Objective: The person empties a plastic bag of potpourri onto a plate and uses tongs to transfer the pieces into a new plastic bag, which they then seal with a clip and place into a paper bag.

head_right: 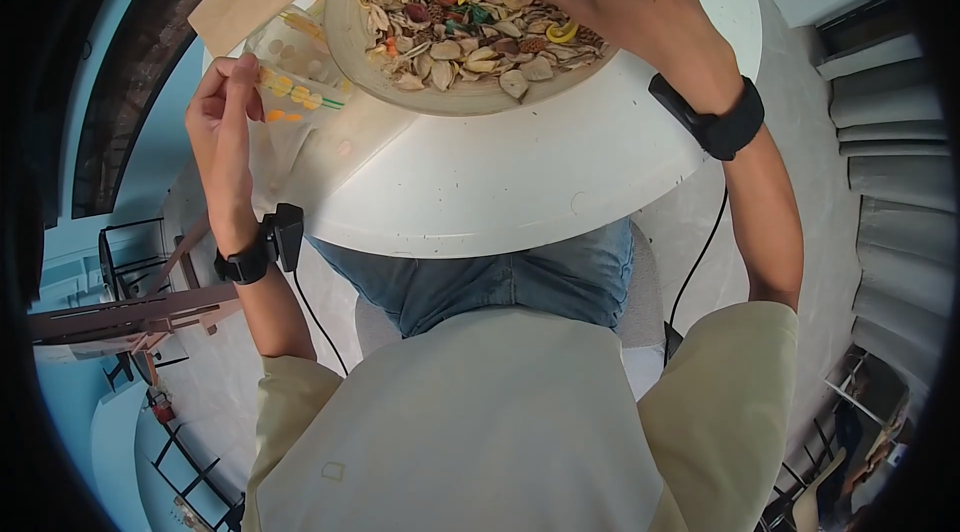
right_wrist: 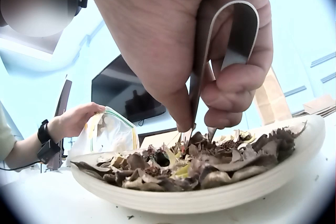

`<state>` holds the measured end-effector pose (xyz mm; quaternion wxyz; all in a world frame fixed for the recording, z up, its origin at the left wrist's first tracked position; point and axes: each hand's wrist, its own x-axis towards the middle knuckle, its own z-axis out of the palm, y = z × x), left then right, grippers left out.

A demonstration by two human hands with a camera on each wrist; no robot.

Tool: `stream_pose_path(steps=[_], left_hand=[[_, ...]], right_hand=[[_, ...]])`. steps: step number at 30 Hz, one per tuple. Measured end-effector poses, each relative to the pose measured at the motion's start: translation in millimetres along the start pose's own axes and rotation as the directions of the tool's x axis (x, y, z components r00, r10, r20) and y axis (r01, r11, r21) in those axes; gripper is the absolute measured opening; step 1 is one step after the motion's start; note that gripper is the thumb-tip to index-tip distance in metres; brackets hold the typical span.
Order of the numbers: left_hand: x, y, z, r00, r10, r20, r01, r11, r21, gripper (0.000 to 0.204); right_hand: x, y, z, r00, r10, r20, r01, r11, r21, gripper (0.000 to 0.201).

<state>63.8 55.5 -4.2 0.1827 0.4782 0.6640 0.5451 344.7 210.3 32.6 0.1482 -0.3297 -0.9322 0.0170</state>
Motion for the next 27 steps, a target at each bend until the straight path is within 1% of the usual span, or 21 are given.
stream_pose_path(steps=[1,2,3,4,5,6,7,8,12,16,17,19,22,23,25,26,27], left_hand=[[0,1,1,1.000,0.000,-0.001,0.000,1.000,0.000,0.022],[-1,2,3,1.000,-0.007,-0.009,0.007,1.000,0.011,0.025],[-1,2,4,1.000,-0.014,-0.017,0.015,1.000,0.022,0.029],[-1,2,3,1.000,-0.014,-0.018,0.014,1.000,0.022,0.029],[-1,0,2,1.000,-0.013,-0.014,0.013,1.000,0.023,0.029],[0,-1,2,1.000,-0.012,-0.010,0.013,1.000,0.023,0.029],[0,-1,2,1.000,-0.012,-0.011,0.012,1.000,0.025,0.029],[0,-1,2,1.000,-0.015,-0.015,0.015,1.000,0.027,0.029],[-1,-1,2,0.999,-0.015,-0.034,0.015,1.000,0.023,0.028],[-2,0,2,0.999,-0.001,-0.046,0.002,1.000,0.023,0.027],[-2,-1,1,0.999,0.003,-0.042,-0.002,1.000,0.014,0.027],[-2,-1,0,0.999,0.007,-0.034,-0.007,1.000,0.004,0.027],[-2,-1,-2,0.999,0.037,-0.024,-0.037,0.999,-0.021,0.022],[-2,-1,-2,0.999,0.038,-0.029,-0.039,0.999,-0.027,0.021],[-3,-1,-2,0.999,0.036,-0.039,-0.038,0.999,-0.034,0.021],[-4,0,-1,0.998,0.024,-0.051,-0.025,1.000,-0.017,0.024],[-4,1,0,0.998,0.012,-0.063,-0.012,1.000,0.000,0.026]], right_hand=[[3,-6,-10,0.992,0.024,0.124,-0.037,0.994,0.099,0.042],[4,9,6,0.992,0.024,0.123,-0.036,0.994,0.099,0.042],[7,38,38,0.995,-0.086,-0.051,0.080,0.991,-0.110,0.041],[8,53,54,0.954,-0.227,-0.196,0.154,0.932,-0.329,0.040],[9,46,52,0.954,-0.228,-0.197,0.155,0.931,-0.329,0.040],[10,32,47,0.973,-0.130,-0.191,0.114,0.989,-0.094,0.041],[12,19,46,0.986,-0.035,-0.161,0.058,0.988,0.145,0.042],[14,9,46,0.986,-0.035,-0.161,0.059,0.987,0.147,0.042],[24,-22,53,0.963,-0.178,-0.203,0.219,0.954,0.203,0.041],[33,-50,61,0.916,-0.311,-0.254,0.373,0.894,0.249,0.040],[34,-58,64,0.916,-0.310,-0.255,0.371,0.894,0.250,0.040],[35,-69,69,0.937,-0.302,-0.177,0.343,0.892,0.296,0.038],[35,-72,70,0.951,-0.258,-0.168,0.294,0.922,0.250,0.040],[35,-69,67,0.951,-0.259,-0.167,0.295,0.922,0.250,0.040],[35,-55,56,0.963,-0.213,-0.163,0.251,0.929,0.271,0.054],[35,-56,56,0.963,-0.216,-0.160,0.254,0.929,0.271,0.054],[30,-38,55,0.964,-0.216,-0.155,0.250,0.933,0.258,0.054]])
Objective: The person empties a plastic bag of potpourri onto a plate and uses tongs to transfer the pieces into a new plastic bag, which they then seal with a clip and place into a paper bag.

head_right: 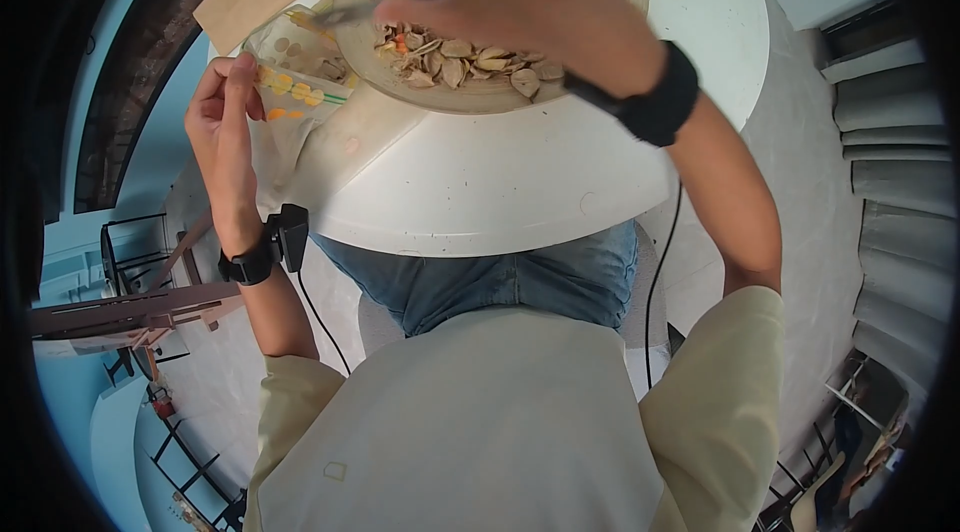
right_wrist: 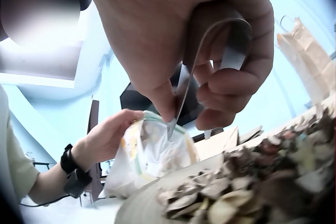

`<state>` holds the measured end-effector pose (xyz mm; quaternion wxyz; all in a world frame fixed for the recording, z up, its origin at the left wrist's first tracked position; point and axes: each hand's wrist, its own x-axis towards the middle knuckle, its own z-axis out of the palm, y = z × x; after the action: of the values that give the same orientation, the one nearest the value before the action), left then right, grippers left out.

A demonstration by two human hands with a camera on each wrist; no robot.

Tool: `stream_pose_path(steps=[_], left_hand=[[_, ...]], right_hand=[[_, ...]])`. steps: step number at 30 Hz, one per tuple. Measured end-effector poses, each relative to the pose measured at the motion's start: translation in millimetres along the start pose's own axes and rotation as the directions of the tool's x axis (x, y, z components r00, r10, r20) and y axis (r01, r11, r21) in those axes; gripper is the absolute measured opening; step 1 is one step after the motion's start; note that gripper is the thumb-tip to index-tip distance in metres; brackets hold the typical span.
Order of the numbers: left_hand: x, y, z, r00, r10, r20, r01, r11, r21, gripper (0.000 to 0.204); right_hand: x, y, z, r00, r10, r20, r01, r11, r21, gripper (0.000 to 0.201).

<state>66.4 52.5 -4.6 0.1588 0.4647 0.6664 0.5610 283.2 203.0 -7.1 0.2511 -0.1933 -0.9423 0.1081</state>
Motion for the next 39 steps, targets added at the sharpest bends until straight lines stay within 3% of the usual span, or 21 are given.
stream_pose_path(steps=[4,7,19,23,25,29,39], left_hand=[[0,-1,0,1.000,-0.003,0.022,0.004,1.000,-0.012,0.026],[0,-1,0,1.000,-0.014,0.022,0.014,1.000,0.001,0.026],[1,-2,0,0.999,-0.014,0.039,0.013,1.000,0.014,0.027],[1,-2,2,0.999,-0.018,0.043,0.018,1.000,0.013,0.027],[1,-2,3,0.999,-0.010,0.045,0.009,1.000,0.012,0.027],[1,-3,3,0.999,-0.020,0.044,0.020,1.000,0.009,0.028],[1,-2,3,0.999,-0.021,0.047,0.020,1.000,0.017,0.027]], right_hand=[[-12,61,-17,1.000,0.017,0.014,-0.016,0.998,-0.060,0.055],[-8,74,-19,0.999,0.035,0.017,-0.033,0.994,-0.105,0.055],[-15,53,-15,0.993,0.113,0.023,-0.103,0.961,-0.255,0.057],[-20,34,-31,0.998,0.067,0.016,-0.064,0.987,-0.151,0.056],[-20,28,-29,0.970,0.242,-0.002,-0.240,0.959,-0.151,0.052],[-14,31,-38,0.963,0.244,0.117,-0.216,0.954,-0.208,0.050],[-2,18,-10,0.998,-0.061,-0.034,0.059,0.997,-0.059,0.049]])
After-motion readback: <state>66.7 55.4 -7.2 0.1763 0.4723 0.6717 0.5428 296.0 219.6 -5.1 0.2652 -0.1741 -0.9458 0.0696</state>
